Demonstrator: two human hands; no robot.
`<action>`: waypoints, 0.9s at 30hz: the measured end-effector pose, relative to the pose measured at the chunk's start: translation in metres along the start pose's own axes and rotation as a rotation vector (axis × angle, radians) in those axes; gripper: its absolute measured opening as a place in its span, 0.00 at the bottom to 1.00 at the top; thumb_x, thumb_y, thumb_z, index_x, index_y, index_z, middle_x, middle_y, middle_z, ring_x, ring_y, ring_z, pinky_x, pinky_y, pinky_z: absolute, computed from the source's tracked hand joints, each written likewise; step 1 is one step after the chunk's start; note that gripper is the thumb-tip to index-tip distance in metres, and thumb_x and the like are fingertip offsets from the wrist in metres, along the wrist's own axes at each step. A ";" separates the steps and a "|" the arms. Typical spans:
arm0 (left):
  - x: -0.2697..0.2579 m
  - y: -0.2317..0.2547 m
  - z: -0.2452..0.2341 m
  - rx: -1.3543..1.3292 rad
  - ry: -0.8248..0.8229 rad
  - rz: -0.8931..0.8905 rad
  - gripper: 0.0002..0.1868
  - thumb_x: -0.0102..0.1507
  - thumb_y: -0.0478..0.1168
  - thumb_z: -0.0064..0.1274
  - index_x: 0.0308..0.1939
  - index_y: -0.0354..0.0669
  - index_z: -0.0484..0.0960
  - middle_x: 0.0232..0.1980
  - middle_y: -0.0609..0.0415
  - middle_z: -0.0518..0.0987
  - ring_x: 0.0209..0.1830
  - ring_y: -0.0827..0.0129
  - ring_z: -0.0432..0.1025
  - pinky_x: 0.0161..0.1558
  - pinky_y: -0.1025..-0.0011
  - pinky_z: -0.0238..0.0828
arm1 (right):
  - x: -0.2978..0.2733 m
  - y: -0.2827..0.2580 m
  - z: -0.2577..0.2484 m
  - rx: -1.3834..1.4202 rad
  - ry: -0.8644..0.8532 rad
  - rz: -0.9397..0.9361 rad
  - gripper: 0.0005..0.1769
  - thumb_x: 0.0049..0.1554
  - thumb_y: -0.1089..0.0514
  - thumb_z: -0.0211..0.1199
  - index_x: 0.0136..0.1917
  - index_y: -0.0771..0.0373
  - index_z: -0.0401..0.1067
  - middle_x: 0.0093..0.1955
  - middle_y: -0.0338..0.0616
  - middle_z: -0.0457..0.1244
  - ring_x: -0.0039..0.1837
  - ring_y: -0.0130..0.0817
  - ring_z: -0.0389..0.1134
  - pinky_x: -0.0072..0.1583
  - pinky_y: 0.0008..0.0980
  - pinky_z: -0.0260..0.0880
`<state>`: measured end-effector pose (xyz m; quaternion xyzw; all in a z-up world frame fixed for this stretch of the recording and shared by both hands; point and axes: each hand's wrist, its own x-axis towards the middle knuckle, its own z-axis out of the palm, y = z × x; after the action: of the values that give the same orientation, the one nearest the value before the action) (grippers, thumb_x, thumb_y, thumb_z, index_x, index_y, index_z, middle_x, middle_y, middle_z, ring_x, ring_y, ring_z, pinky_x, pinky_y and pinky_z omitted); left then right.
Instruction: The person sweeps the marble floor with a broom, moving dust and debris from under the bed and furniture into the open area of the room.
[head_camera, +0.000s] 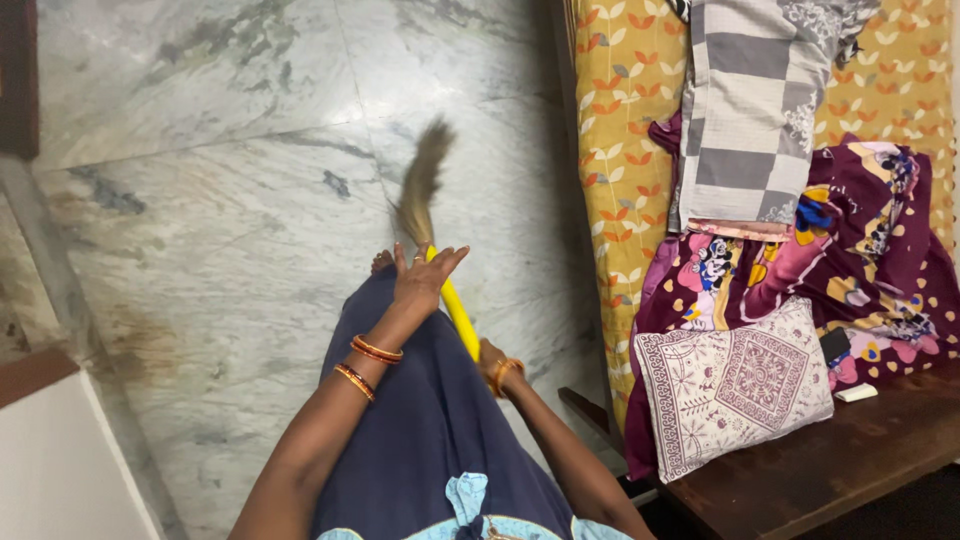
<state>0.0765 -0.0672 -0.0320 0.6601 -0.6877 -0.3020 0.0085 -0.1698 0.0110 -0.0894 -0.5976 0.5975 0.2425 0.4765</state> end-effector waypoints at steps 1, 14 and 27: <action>0.000 -0.001 0.001 0.003 -0.017 -0.012 0.51 0.62 0.26 0.46 0.80 0.78 0.45 0.81 0.67 0.58 0.81 0.53 0.50 0.72 0.26 0.25 | 0.015 -0.009 0.001 -0.022 0.009 -0.065 0.27 0.58 0.45 0.65 0.57 0.70 0.66 0.52 0.63 0.68 0.54 0.51 0.71 0.53 0.48 0.71; 0.020 -0.007 -0.064 -0.065 -0.214 -0.242 0.52 0.64 0.24 0.41 0.78 0.87 0.39 0.83 0.72 0.48 0.84 0.59 0.40 0.73 0.35 0.28 | 0.048 -0.095 -0.072 0.504 0.062 -0.040 0.23 0.53 0.61 0.65 0.58 0.62 0.58 0.33 0.44 0.62 0.28 0.34 0.65 0.29 0.37 0.68; 0.085 -0.024 -0.068 -0.022 0.053 -0.036 0.55 0.56 0.19 0.39 0.80 0.73 0.47 0.80 0.61 0.59 0.81 0.50 0.48 0.72 0.29 0.23 | 0.055 -0.027 -0.099 1.148 0.328 0.105 0.07 0.54 0.63 0.61 0.40 0.71 0.70 0.27 0.47 0.62 0.26 0.37 0.64 0.30 0.35 0.67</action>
<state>0.1151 -0.1707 -0.0194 0.6800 -0.6720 -0.2920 0.0287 -0.1629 -0.1049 -0.0870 -0.2437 0.7276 -0.1914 0.6121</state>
